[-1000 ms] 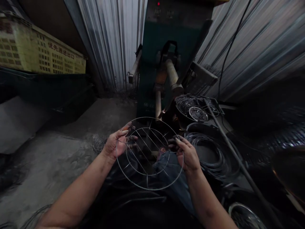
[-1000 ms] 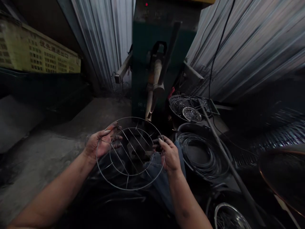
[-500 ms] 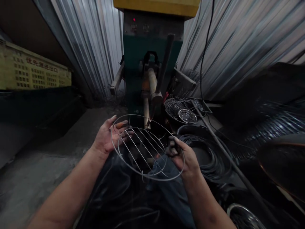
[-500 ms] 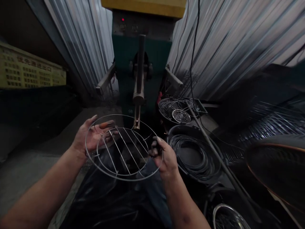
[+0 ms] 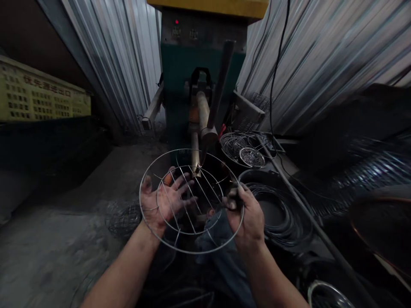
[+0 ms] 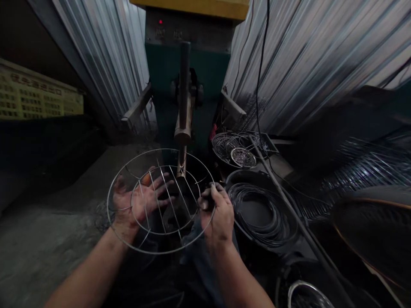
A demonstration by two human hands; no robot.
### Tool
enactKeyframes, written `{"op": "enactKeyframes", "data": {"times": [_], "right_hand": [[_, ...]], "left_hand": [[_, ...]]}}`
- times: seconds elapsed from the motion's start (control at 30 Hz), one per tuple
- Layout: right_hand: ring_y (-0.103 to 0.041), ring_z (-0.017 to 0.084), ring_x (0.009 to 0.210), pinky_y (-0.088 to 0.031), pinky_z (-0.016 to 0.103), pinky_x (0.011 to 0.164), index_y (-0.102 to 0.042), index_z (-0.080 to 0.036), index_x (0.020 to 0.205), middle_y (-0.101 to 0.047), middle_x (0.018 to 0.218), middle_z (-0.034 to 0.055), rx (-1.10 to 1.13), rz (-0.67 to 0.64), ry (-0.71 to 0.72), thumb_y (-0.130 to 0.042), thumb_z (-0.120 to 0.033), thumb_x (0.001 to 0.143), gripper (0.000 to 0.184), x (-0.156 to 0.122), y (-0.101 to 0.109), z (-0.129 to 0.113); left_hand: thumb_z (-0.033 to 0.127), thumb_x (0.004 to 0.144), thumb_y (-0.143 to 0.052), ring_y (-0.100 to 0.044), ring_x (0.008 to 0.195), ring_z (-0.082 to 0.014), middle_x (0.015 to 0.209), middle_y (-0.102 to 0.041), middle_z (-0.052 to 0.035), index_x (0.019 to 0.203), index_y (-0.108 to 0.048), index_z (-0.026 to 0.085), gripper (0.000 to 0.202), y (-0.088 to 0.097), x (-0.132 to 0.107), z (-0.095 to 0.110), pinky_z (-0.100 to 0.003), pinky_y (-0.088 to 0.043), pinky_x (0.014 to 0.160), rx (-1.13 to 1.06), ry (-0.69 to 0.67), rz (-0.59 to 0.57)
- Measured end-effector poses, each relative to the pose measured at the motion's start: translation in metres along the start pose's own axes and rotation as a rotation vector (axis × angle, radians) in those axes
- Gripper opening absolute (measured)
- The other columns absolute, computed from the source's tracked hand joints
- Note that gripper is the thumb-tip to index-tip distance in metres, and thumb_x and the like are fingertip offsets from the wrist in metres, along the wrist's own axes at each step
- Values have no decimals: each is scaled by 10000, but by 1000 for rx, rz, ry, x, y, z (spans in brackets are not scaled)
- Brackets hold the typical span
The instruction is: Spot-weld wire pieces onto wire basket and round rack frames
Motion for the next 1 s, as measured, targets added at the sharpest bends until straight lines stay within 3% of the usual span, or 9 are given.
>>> {"op": "enactKeyframes", "data": {"times": [0.07, 0.2, 0.3, 0.43, 0.57, 0.67, 0.8, 0.9, 1.0], "right_hand": [[-448, 54, 445, -409, 181, 476, -578, -199, 792, -593, 596, -54, -9, 10, 6, -753, -221, 650, 227, -6, 3, 5], [-460, 56, 470, -413, 181, 497, -573, -212, 817, -612, 640, -49, -35, 45, 35, -738, -247, 692, 210, -14, 8, 14], [-497, 69, 516, -432, 188, 519, -587, -220, 840, -628, 676, -40, -71, 80, 35, -730, -255, 707, 199, -15, 13, 21], [-548, 83, 598, -489, 210, 611, -599, -236, 856, -638, 716, -41, -72, 128, 38, -736, -251, 705, 204, -15, 19, 27], [-559, 94, 607, -523, 246, 670, -605, -249, 877, -645, 732, -38, -119, 103, 12, -745, -269, 703, 224, -23, 16, 33], [-560, 103, 588, -533, 264, 648, -612, -252, 876, -644, 726, -33, -164, 76, 6, -726, -328, 734, 197, -22, 19, 32], [-566, 124, 525, -500, 255, 507, -620, -244, 784, -623, 629, -25, -294, 82, 100, -660, -496, 760, 256, 16, 30, 14], [-577, 119, 528, -481, 233, 498, -661, -236, 827, -647, 638, -33, -346, 59, 119, -819, -309, 586, 297, 59, 24, 9], [-639, 143, 674, -516, 257, 621, -685, -219, 881, -707, 800, -4, -376, -97, 104, -834, -224, 522, 389, 90, -7, 16]], "left_hand": [[727, 730, -496, -375, 1299, -437, 1404, -453, -182, 1314, -505, 246, 757, 2, -4, -12, -712, -334, 909, -68, 17, -111], [749, 765, -440, -314, 1347, -413, 1394, -490, -133, 1342, -488, 298, 734, 17, 0, -25, -707, -285, 957, -162, 64, -109], [721, 814, -397, -340, 1337, -402, 1353, -537, -124, 1338, -500, 266, 702, 24, 6, -25, -707, -285, 964, -190, 50, -91], [556, 945, -268, -441, 1284, -321, 1254, -614, -118, 1279, -558, 198, 570, 27, 8, -26, -619, -341, 995, -209, 33, -30], [754, 802, -364, -362, 1323, -372, 1328, -550, -150, 1315, -528, 154, 807, 21, 3, -27, -553, -431, 921, -205, 40, -60], [727, 797, -402, -354, 1317, -389, 1318, -550, -159, 1333, -508, 161, 786, 18, 0, -26, -574, -429, 892, -184, 70, -92], [649, 831, -415, -492, 1181, -389, 1104, -657, -138, 1304, -523, 171, 681, 19, 1, -27, -645, -385, 885, -234, 115, -78], [627, 818, -458, -537, 1114, -380, 987, -674, -124, 1294, -520, 161, 668, 18, 3, -29, -652, -375, 889, -243, 143, -48], [583, 802, -508, -547, 1094, -384, 951, -666, -114, 1311, -502, 164, 659, 15, 6, -31, -652, -379, 886, -209, 155, -38]]}}
Point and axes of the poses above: each hand's wrist, its own x-axis towards the middle knuckle, its own y-axis out of the back of the hand, z = x × y, the point moved 8 cm from there along x, towards the middle knuckle
